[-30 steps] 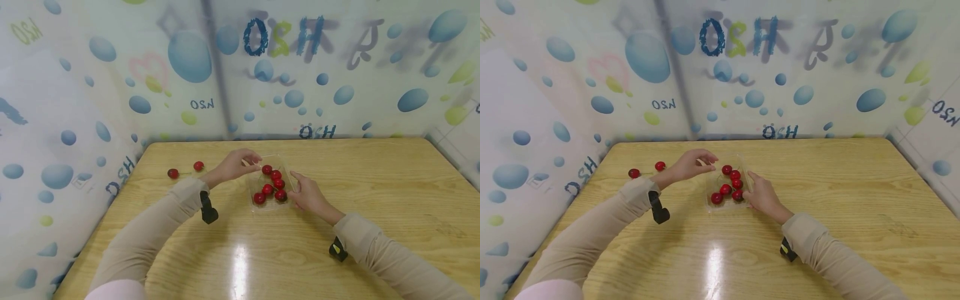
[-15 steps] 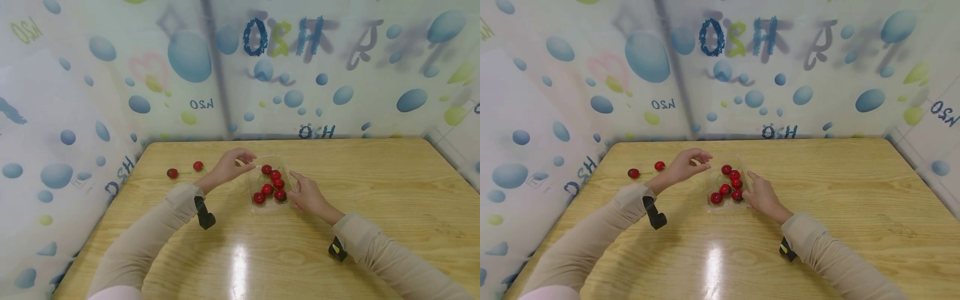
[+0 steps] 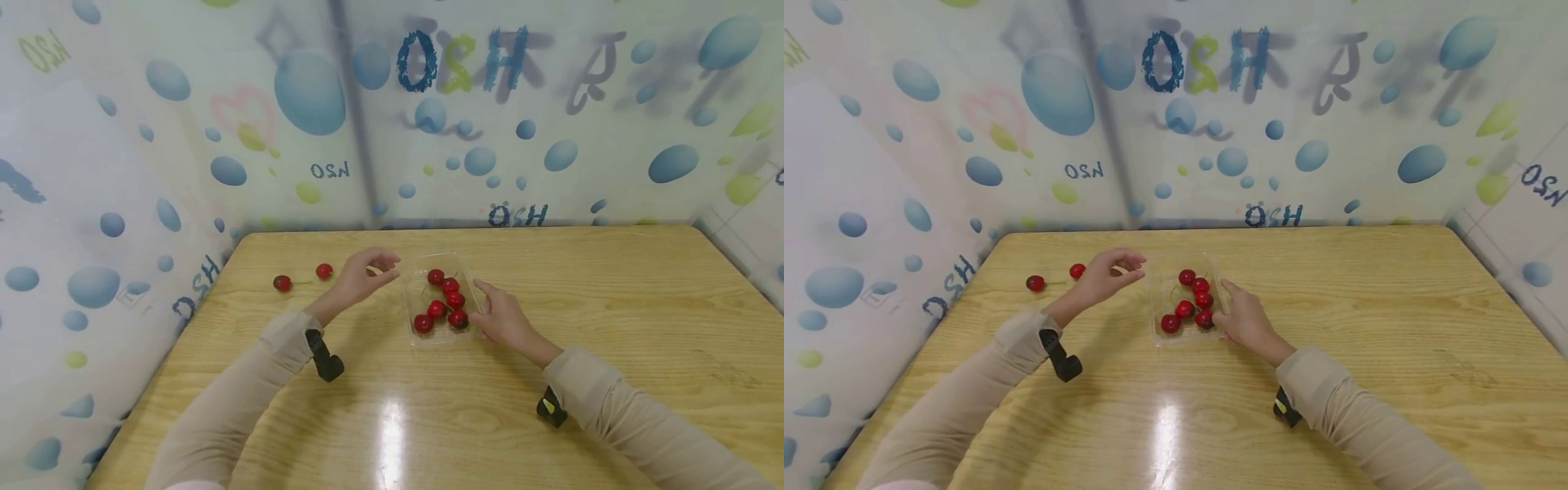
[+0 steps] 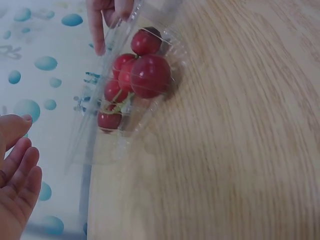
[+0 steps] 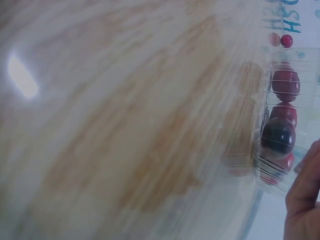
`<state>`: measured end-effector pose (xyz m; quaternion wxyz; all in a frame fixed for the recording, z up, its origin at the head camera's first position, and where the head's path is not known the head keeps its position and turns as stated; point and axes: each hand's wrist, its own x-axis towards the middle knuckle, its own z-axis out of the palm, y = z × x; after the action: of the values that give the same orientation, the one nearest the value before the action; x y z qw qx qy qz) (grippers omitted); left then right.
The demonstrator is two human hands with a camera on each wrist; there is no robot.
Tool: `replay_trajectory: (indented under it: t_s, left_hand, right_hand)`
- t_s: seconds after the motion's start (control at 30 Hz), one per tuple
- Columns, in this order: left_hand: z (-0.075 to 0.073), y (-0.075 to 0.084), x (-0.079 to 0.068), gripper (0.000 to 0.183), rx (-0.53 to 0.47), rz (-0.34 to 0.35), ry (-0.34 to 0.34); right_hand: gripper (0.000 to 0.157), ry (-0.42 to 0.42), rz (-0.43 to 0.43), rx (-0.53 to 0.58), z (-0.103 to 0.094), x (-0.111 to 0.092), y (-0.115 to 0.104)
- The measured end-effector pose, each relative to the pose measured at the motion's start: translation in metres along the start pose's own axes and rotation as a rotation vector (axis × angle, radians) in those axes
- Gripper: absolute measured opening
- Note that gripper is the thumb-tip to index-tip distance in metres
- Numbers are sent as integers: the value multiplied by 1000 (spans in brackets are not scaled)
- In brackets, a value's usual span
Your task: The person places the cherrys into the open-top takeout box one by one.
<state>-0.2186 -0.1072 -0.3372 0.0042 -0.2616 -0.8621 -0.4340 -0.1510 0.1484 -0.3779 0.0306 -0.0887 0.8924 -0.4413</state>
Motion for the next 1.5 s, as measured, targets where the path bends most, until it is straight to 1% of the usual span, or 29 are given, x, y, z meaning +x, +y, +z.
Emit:
replay_trajectory:
  t_s: [0.2,0.4,0.5,0.63,0.77,0.87,1.07,1.3,1.43,1.5]
  left_hand:
    - [-2,-9,-9,23,7,-39,7]
    - [-2,-18,-15,25,-17,-56,25]
    - [-5,-22,-20,26,-11,-69,41]
    - [-11,-30,-25,27,29,-86,75]
    - [-19,-36,-31,27,51,-87,106]
    - [-25,-41,-35,27,69,-103,127]
    - [-35,-47,-44,27,51,-167,170]
    - [-42,-62,-53,26,93,-205,257]
    - [-44,-70,-57,24,93,-239,293]
    - [-46,-73,-58,24,96,-266,310]
  right_hand:
    - [65,-1,5,-5,0,0,0]
    - [65,-4,13,-1,0,0,-1]
    - [65,-4,15,-6,1,1,0]
    - [65,-4,18,4,1,0,0]
    - [65,-6,21,19,0,0,0]
    - [65,-9,20,19,0,0,1]
    - [65,-7,11,20,0,0,0]
    - [65,-3,7,10,0,0,1]
    - [65,-4,2,3,0,0,1]
    - [65,-4,2,3,0,0,2]
